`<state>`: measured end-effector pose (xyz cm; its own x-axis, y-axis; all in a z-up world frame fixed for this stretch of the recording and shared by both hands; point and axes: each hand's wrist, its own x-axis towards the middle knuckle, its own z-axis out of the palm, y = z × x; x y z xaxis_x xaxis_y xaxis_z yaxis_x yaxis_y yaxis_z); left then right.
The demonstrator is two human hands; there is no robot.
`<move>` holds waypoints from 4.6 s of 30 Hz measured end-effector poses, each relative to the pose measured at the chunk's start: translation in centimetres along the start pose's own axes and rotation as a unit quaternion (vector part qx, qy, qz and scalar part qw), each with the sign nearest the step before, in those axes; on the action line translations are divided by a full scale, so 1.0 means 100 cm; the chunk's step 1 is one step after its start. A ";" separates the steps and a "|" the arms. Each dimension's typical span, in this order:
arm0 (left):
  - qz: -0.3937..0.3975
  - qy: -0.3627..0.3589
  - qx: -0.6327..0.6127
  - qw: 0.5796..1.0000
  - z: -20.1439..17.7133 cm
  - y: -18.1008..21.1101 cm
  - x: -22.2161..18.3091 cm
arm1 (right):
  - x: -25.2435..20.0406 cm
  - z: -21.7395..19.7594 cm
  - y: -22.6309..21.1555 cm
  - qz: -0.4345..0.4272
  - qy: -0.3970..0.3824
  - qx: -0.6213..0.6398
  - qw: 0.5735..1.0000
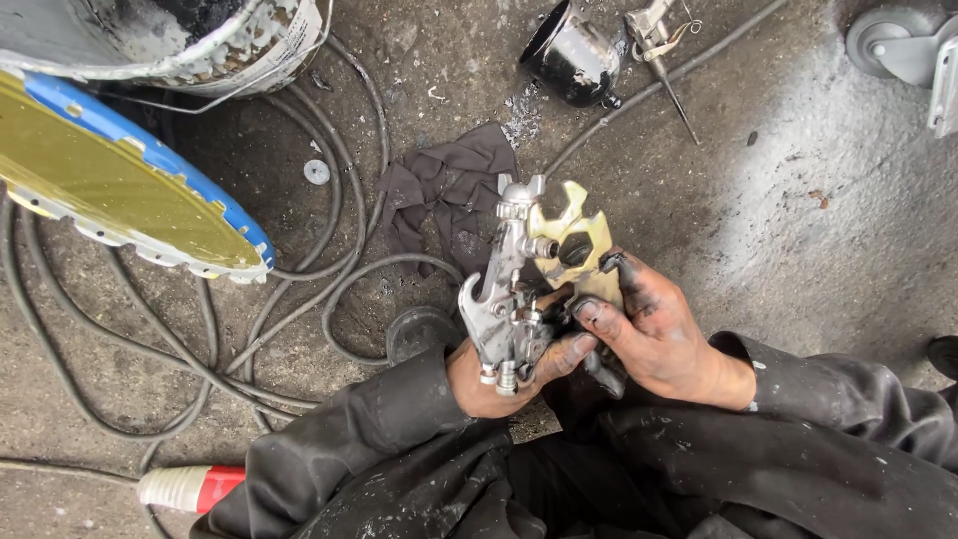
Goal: Cleaning and reassembling a paint spray gun using a multi-tool wrench on a production floor.
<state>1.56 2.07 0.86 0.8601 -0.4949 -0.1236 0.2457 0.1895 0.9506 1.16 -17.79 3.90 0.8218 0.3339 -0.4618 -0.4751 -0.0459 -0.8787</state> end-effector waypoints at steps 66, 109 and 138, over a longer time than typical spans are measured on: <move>0.081 0.039 -0.086 0.992 -0.003 -0.012 -0.015 | 0.017 0.000 -0.016 -0.025 0.011 -0.039 0.999; -0.145 -0.042 -0.102 0.983 -0.031 0.024 -0.037 | 0.021 -0.044 -0.006 -0.045 -0.187 -0.201 0.961; -0.138 -0.087 -0.103 0.981 -0.038 0.007 -0.032 | 0.036 -0.049 -0.024 0.029 -0.243 -0.288 0.926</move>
<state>0.68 7.04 0.78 0.6623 -0.6861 -0.3009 0.5594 0.1857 0.8078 6.81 -21.06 3.76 0.4951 0.6935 -0.5234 -0.1523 -0.5238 -0.8381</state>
